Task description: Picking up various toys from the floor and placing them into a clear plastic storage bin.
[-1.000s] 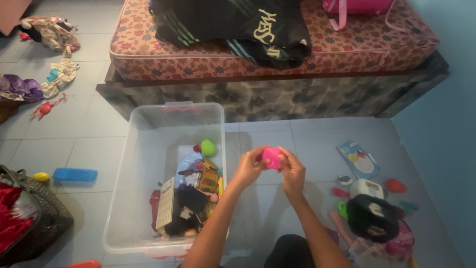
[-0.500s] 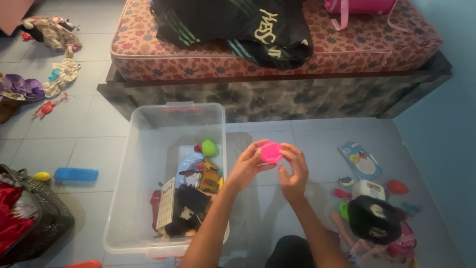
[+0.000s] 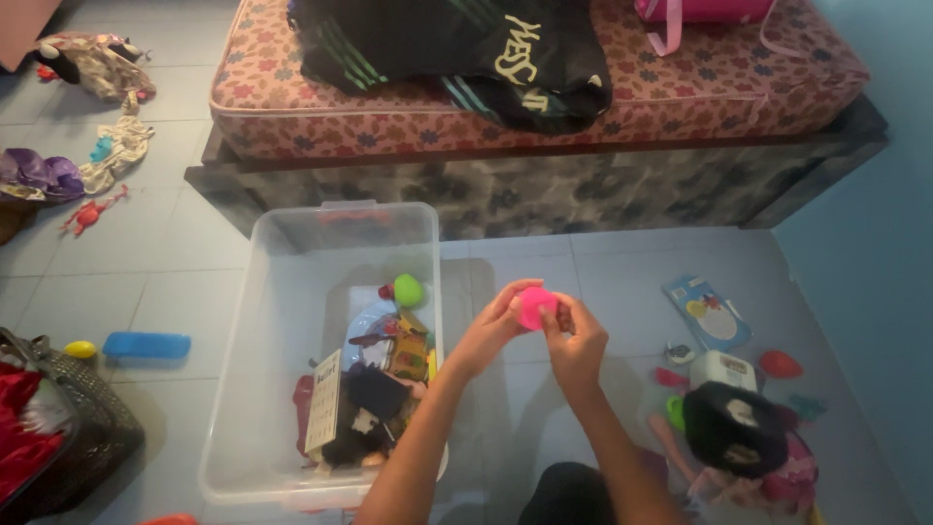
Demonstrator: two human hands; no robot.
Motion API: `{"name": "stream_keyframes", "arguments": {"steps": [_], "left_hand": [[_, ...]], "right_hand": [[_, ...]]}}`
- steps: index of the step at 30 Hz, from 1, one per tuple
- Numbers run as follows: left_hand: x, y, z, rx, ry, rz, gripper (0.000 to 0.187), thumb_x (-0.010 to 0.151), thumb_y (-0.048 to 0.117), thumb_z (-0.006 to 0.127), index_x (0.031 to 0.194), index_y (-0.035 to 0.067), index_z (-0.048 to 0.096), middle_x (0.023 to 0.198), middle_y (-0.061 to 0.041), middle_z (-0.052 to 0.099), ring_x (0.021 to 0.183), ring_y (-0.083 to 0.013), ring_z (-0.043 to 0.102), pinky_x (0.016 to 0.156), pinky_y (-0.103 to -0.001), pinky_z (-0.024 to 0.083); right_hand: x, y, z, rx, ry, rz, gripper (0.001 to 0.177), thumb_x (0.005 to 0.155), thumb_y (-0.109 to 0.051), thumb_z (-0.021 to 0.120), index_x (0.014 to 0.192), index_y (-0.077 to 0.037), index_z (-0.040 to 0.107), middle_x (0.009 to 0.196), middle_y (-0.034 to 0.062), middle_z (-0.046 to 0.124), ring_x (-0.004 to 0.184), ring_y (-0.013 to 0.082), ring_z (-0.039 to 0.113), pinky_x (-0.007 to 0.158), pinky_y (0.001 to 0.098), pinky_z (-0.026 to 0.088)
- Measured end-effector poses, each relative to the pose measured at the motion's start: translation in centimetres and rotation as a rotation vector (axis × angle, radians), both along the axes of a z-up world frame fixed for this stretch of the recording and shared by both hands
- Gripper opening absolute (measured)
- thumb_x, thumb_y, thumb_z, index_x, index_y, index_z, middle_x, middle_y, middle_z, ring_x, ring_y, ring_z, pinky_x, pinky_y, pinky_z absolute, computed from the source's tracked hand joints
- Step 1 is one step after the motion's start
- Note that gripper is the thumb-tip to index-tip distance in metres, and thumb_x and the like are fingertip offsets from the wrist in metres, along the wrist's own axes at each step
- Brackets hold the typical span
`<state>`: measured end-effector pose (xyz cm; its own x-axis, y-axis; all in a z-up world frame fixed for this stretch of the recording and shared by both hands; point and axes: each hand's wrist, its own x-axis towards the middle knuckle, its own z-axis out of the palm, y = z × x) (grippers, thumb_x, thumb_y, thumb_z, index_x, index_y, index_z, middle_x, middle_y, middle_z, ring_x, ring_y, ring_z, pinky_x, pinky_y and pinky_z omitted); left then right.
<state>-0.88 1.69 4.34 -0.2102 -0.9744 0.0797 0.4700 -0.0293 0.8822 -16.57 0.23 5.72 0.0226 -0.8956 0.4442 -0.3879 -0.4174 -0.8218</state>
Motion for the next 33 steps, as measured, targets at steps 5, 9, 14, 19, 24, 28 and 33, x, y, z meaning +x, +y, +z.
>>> {"name": "stream_keyframes", "arguments": {"steps": [5, 9, 14, 19, 24, 28, 33], "left_hand": [[-0.7, 0.0, -0.5, -0.061, -0.017, 0.021, 0.045, 0.112, 0.036, 0.035, 0.146, 0.010, 0.047, 0.129, -0.008, 0.058, 0.121, -0.0176, 0.058, 0.105, -0.037, 0.052], [-1.6, -0.1, -1.1, -0.086, 0.011, 0.074, 0.052, 0.113, 0.047, 0.031, 0.142, 0.007, 0.048, 0.121, -0.008, 0.061, 0.112, -0.0168, 0.060, 0.099, -0.034, 0.053], [-1.8, -0.2, -1.3, -0.097, 0.066, 0.095, 0.057, 0.112, 0.053, 0.032, 0.139, 0.006, 0.050, 0.115, -0.008, 0.062, 0.104, -0.0172, 0.062, 0.091, -0.033, 0.056], [-0.8, -0.2, -1.1, -0.066, 0.078, 0.055, 0.059, 0.109, 0.055, 0.031, 0.135, 0.005, 0.050, 0.114, -0.008, 0.063, 0.101, -0.0167, 0.064, 0.081, -0.033, 0.059], [-0.4, 0.3, 0.7, -0.057, -0.075, 0.007, 0.061, 0.108, 0.057, 0.032, 0.140, 0.008, 0.050, 0.094, -0.004, 0.061, 0.077, -0.0117, 0.057, 0.063, -0.026, 0.049], [-0.5, 0.6, 0.7, -0.032, -0.077, -0.033, 0.065, 0.106, 0.059, 0.033, 0.143, 0.009, 0.050, 0.092, -0.002, 0.061, 0.072, -0.0092, 0.053, 0.060, -0.024, 0.045], [-0.9, 0.8, 0.5, -0.118, -0.129, -0.056, 0.072, 0.108, 0.061, 0.032, 0.146, 0.003, 0.052, 0.089, -0.001, 0.058, 0.066, -0.0077, 0.048, 0.058, -0.023, 0.041]], "right_hand": [[0.3, 0.4, 0.6, 0.046, -0.077, -0.003, 0.019, 0.097, -0.009, 0.066, 0.111, 0.002, 0.073, 0.081, 0.0079, 0.072, 0.068, 0.0109, 0.066, 0.059, 0.0272, 0.053], [0.3, 0.5, -0.1, 0.122, -0.165, 0.016, 0.019, 0.098, -0.011, 0.063, 0.108, 0.001, 0.073, 0.073, 0.0052, 0.069, 0.062, 0.0091, 0.063, 0.056, 0.0256, 0.050], [0.0, 0.4, -0.6, 0.205, -0.216, 0.025, 0.020, 0.097, -0.014, 0.066, 0.105, 0.002, 0.074, 0.072, 0.0065, 0.068, 0.061, 0.0100, 0.061, 0.056, 0.0261, 0.049], [-0.7, 0.0, 0.8, 0.120, -0.070, 0.061, 0.021, 0.095, -0.016, 0.068, 0.108, 0.000, 0.074, 0.077, 0.0069, 0.073, 0.065, 0.0114, 0.064, 0.057, 0.0272, 0.050], [-1.7, -0.6, 1.2, -0.097, 0.135, 0.159, 0.021, 0.096, -0.020, 0.070, 0.107, -0.003, 0.075, 0.092, 0.0112, 0.075, 0.071, 0.0175, 0.071, 0.060, 0.0307, 0.055], [-2.1, -0.4, 2.3, 0.031, 0.229, 0.279, 0.020, 0.095, -0.015, 0.068, 0.108, -0.002, 0.075, 0.088, 0.0125, 0.076, 0.066, 0.0222, 0.068, 0.061, 0.0344, 0.054], [-2.4, -1.0, 0.7, -0.123, 0.178, 0.289, 0.017, 0.097, -0.008, 0.062, 0.105, 0.003, 0.072, 0.097, 0.0172, 0.075, 0.075, 0.0275, 0.073, 0.065, 0.0356, 0.056]]}}
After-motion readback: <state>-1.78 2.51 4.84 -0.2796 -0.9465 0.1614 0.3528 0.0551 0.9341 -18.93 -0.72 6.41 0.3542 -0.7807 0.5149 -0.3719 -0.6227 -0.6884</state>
